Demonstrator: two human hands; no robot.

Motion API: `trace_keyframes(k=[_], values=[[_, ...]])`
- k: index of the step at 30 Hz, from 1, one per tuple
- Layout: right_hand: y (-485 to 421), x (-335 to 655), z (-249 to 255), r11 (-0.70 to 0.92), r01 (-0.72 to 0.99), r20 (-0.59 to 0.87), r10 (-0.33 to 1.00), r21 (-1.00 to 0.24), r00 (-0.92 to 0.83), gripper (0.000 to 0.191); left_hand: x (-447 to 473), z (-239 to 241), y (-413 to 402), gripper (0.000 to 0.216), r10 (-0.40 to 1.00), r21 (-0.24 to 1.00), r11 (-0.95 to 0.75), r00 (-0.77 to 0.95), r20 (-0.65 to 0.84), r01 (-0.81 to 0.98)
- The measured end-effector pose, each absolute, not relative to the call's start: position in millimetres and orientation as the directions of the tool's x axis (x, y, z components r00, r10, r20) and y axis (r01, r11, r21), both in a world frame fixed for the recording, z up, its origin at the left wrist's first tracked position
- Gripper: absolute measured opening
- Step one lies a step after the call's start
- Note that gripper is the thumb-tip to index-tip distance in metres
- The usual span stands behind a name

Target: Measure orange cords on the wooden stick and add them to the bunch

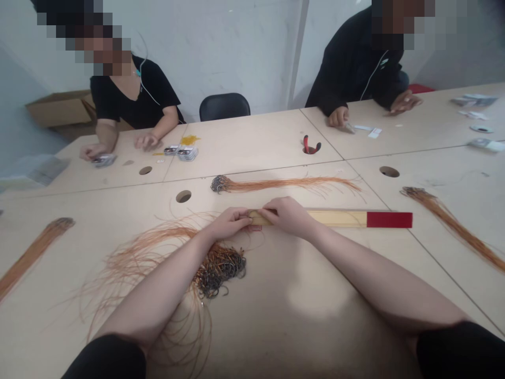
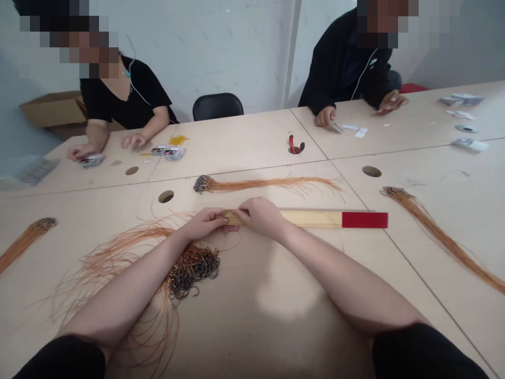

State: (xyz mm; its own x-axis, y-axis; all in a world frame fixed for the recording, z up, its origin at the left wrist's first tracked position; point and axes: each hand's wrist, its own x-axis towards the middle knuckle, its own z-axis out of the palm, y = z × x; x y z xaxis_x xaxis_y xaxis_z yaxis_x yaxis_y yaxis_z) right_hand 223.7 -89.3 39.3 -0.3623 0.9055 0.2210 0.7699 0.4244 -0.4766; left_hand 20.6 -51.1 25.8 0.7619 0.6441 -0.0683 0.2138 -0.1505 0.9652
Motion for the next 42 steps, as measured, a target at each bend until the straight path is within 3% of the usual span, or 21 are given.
trace_keyframes(k=[7,13,17,22,33,42], values=[[-95.6,222.8,38.7,0.452,0.800,0.276,0.889,-0.395,-0.366,0.034,17.8,18.1,-52.9,0.026,0.660,0.922,-0.252,0.749,-0.058,0.293],[-101.3,221.6,27.8,0.550,0.825,0.439,0.778,-0.132,-0.449,0.033,15.1,13.8,-58.3,0.022,0.716,0.675,-0.559,0.691,0.099,0.482],[-103.7,221.9,18.7,0.592,0.806,0.560,0.659,0.026,-0.502,0.032,17.1,18.0,-61.4,0.027,0.670,0.664,-0.621,0.722,0.174,0.416],[-106.9,223.0,15.5,0.596,0.793,0.618,0.577,0.128,-0.534,0.027,16.0,14.7,-59.1,0.028,0.640,0.582,-0.714,0.700,0.318,0.388],[-109.8,224.4,14.2,0.628,0.769,0.640,0.543,0.120,-0.544,0.022,13.5,12.1,-55.2,0.029,0.504,0.446,-0.848,0.692,0.516,0.285],[-109.6,219.1,16.7,0.576,0.815,0.606,0.628,0.061,-0.489,0.022,12.3,15.8,-55.3,0.026,0.579,0.575,-0.750,0.746,0.330,0.328]])
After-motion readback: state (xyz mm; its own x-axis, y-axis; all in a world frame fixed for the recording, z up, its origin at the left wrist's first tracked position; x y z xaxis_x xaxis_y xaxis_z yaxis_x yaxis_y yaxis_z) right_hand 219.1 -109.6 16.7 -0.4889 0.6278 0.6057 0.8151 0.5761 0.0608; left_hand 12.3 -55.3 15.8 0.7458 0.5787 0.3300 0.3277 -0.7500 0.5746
